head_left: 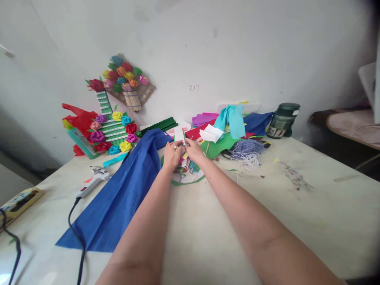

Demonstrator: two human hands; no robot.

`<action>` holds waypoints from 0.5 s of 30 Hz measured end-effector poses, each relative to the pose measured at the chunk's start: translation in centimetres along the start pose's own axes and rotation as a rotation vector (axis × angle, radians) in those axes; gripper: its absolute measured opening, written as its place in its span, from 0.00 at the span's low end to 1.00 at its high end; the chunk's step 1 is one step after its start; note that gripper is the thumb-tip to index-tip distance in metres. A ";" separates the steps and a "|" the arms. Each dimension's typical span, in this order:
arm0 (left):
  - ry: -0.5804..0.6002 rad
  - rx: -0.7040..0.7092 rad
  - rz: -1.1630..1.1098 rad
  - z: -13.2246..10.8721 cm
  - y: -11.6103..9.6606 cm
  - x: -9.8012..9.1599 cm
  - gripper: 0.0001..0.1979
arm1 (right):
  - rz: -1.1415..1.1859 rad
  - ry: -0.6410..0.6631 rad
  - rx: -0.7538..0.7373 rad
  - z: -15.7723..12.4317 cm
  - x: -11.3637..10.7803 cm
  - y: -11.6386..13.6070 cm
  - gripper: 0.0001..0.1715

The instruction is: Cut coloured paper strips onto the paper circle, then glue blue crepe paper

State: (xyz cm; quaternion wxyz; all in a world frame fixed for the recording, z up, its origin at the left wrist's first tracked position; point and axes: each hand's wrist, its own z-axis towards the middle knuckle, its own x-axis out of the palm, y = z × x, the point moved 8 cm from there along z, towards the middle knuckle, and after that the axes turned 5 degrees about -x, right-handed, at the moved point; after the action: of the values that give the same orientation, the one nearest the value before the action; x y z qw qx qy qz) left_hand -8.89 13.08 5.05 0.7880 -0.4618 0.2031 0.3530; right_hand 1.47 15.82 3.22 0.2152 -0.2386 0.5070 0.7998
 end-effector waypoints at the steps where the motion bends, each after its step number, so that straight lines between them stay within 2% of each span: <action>1: 0.015 0.007 -0.012 -0.1 0.0 0.1 0.20 | -0.030 -0.007 0.002 -0.2 -0.2 0.2 0.27; 8: 0.158 0.030 -0.022 -1.0 -0.6 1.0 0.26 | -0.088 0.030 -0.042 -0.5 0.4 0.1 0.25; 11: 0.206 0.095 0.027 -1.1 -0.8 1.5 0.30 | -0.099 0.066 -0.039 -0.3 1.0 -0.4 0.24; 15: 0.274 0.169 0.090 -1.1 -0.8 2.1 0.33 | -0.053 0.100 0.000 -0.1 1.2 -0.8 0.27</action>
State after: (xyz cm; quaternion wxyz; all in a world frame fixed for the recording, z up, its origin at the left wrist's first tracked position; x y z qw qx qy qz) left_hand -6.85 12.68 3.63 0.7724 -0.4282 0.3578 0.3033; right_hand 0.99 16.18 1.91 0.2107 -0.2918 0.5105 0.7809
